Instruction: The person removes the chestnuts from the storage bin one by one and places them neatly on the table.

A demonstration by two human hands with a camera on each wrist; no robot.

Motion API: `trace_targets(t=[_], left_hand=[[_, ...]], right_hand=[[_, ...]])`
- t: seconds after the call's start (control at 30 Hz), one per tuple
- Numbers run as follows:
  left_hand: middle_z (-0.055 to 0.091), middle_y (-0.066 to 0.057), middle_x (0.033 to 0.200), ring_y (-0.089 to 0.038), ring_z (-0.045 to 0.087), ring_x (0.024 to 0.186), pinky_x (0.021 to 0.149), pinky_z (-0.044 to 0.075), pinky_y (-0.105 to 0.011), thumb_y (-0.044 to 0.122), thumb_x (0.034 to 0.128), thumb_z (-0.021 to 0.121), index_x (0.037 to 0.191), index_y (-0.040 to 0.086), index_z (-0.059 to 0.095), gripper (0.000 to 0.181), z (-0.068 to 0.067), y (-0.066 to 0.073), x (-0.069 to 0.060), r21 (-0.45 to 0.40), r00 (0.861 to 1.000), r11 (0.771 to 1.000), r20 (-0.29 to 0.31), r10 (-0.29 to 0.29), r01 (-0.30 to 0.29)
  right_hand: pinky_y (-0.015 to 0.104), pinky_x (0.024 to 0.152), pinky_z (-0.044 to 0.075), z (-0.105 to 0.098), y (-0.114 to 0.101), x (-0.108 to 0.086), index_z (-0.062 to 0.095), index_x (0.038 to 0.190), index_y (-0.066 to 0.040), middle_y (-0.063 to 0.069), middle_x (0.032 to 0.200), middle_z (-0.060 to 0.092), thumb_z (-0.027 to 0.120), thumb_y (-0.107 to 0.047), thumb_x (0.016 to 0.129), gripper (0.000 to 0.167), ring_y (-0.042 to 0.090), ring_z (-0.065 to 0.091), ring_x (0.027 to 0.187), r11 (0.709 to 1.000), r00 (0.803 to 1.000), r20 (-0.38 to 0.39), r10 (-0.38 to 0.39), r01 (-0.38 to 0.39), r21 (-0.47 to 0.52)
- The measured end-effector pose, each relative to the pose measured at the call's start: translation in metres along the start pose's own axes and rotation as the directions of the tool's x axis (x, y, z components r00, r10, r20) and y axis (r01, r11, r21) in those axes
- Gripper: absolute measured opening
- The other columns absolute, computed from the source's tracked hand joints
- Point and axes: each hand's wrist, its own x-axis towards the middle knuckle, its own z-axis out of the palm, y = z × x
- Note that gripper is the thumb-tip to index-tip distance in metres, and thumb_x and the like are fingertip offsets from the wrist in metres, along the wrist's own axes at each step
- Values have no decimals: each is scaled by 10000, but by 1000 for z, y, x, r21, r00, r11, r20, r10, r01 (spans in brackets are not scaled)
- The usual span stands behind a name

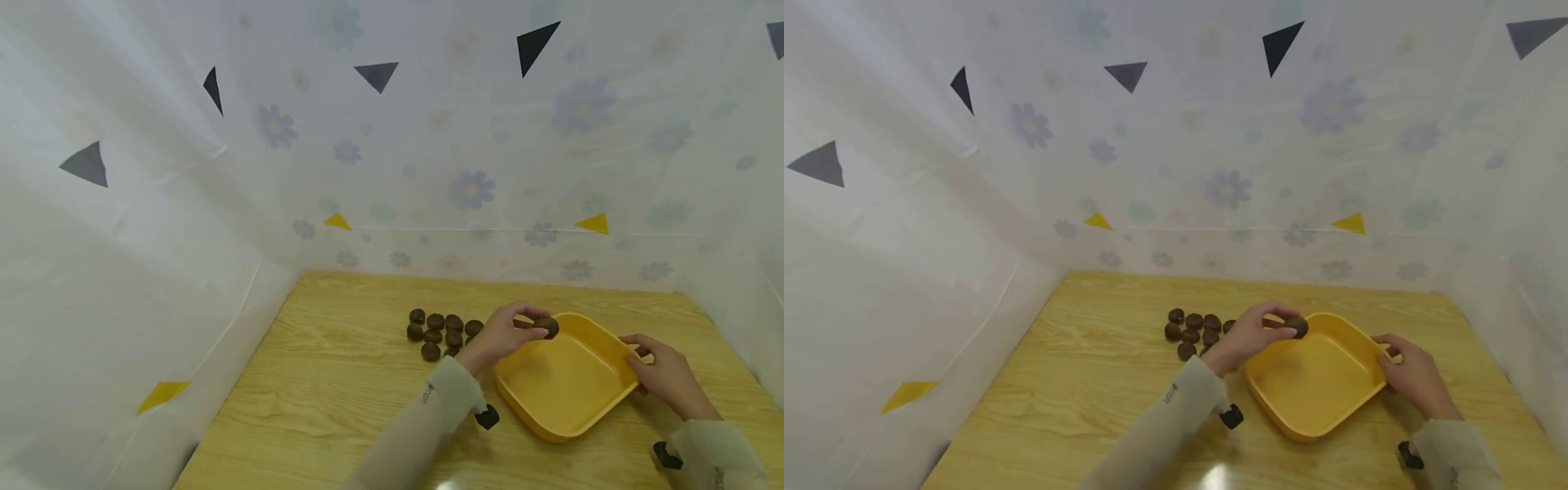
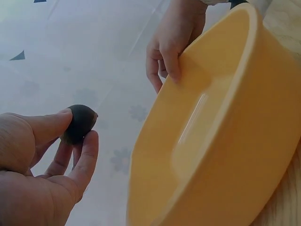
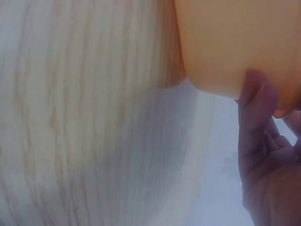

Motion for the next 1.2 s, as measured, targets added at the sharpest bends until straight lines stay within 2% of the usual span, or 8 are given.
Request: trace_targets(t=[0.23,0.47,0.6,0.73,0.83,0.93,1.07,1.2], left_hand=[[629,164,1279,-37,622,1102,918,586,-295,196,1013,695,1279,289,693,282,-20,-3,-15,48,1000,999,7,17,-18],[619,128,1346,-79,620,1163,948,578,-325,190,1020,683,1297,288,678,294,-54,-14,-34,51,999,998,-18,46,-45],[637,94,1343,-119,636,1147,939,579,-406,210,1023,679,1316,263,673,298,-77,-21,-50,55,998,998,-54,40,-37],[650,36,1331,-155,644,1124,1019,535,-546,218,1025,679,1374,182,647,353,-101,-29,-66,49,995,999,-102,21,-16],[631,4,1349,-172,630,1132,1044,510,-578,230,1029,675,1406,156,623,387,-120,-36,-78,62,991,998,-137,6,3],[604,-14,1351,-200,617,1131,1018,519,-575,274,1027,679,1390,204,633,373,-136,-43,-88,87,985,996,-175,-6,22],[567,-23,1370,-233,598,1191,1027,510,-574,284,1022,684,1383,214,636,372,-151,-49,-98,80,976,996,-215,-20,38],[545,-51,1427,-276,579,1247,1051,491,-602,248,1028,677,1408,136,612,402,-160,-54,-103,52,973,998,-231,-30,43]], right_hand=[[341,522,588,-2,0,-1,465,1452,97,365,1148,575,485,-179,1096,451,180,649,613,1000,1000,-11,-2,2,10],[347,527,585,-1,-1,-1,463,1454,96,363,1154,569,476,-182,1094,455,183,646,621,1000,1000,-7,2,-2,8],[345,523,582,-1,-1,0,472,1449,92,333,1128,587,480,-186,1095,450,182,642,612,1000,1000,-8,1,-1,2],[341,520,579,0,-1,0,481,1446,86,325,1121,595,481,-194,1097,447,179,637,607,1000,1000,-14,2,-2,-1],[343,525,578,-1,-2,0,481,1447,83,324,1126,595,475,-212,1102,454,173,638,619,1000,1000,-11,3,-3,1],[345,527,579,-1,-2,0,477,1446,86,312,1115,597,469,-222,1104,460,170,643,623,1000,1000,-5,1,-1,5],[346,533,586,-3,-1,1,466,1450,95,321,1122,588,464,-225,1107,469,164,655,640,1000,1000,9,5,-5,15],[344,535,587,-4,-1,1,464,1453,94,320,1126,582,463,-227,1106,472,157,657,642,1000,1000,4,6,-6,21]])
